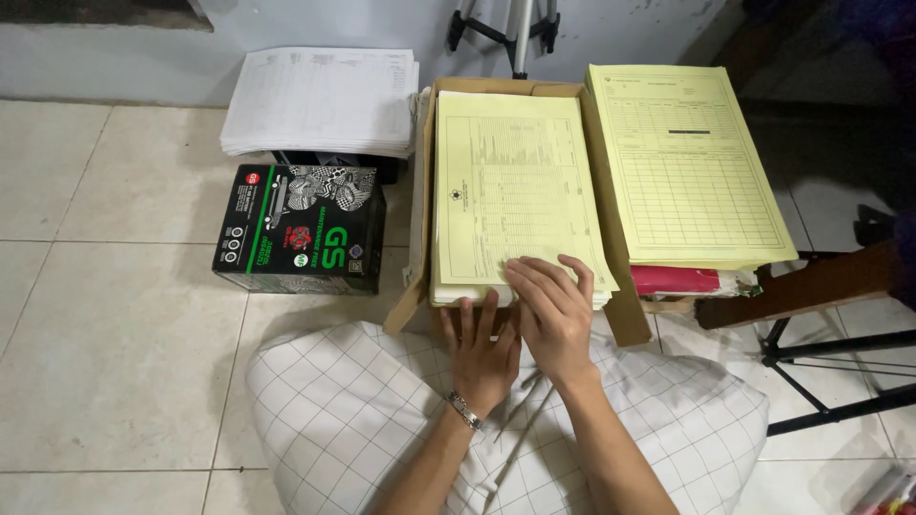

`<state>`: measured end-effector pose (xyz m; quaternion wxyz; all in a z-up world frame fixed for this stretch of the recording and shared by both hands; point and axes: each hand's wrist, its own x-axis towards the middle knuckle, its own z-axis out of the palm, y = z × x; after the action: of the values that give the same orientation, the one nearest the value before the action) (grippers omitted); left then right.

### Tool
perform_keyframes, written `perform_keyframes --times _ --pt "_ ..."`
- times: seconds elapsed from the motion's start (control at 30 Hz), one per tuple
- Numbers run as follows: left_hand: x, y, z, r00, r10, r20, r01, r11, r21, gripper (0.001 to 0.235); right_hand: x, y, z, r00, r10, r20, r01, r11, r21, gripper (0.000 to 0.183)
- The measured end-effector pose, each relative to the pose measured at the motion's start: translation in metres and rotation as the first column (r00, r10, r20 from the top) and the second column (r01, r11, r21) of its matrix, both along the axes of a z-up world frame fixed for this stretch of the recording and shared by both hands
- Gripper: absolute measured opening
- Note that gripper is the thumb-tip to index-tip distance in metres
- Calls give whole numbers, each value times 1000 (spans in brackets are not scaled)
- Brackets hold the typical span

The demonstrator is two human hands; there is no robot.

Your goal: Sorting and organizing printed forms into cardboard boxes

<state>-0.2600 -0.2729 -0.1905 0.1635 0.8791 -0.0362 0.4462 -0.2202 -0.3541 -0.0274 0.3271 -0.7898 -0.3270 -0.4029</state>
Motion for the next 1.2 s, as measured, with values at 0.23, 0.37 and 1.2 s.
perform_keyframes --times 0.23,0.37,1.2 --pt "2 0 -3 1000 -7 4 8 1000 -16 41 4 3 -7 1000 -3 -10 2 1000 -19 17" --pt "2 1 -3 1000 -11 2 11 1000 -12 43 3 3 -9 1000 -12 -19 11 999 -35 17" --pt "1 2 4 999 -40 -1 40 999 -18 53 0 4 -10 1000 -10 -15 9 998 -57 17"
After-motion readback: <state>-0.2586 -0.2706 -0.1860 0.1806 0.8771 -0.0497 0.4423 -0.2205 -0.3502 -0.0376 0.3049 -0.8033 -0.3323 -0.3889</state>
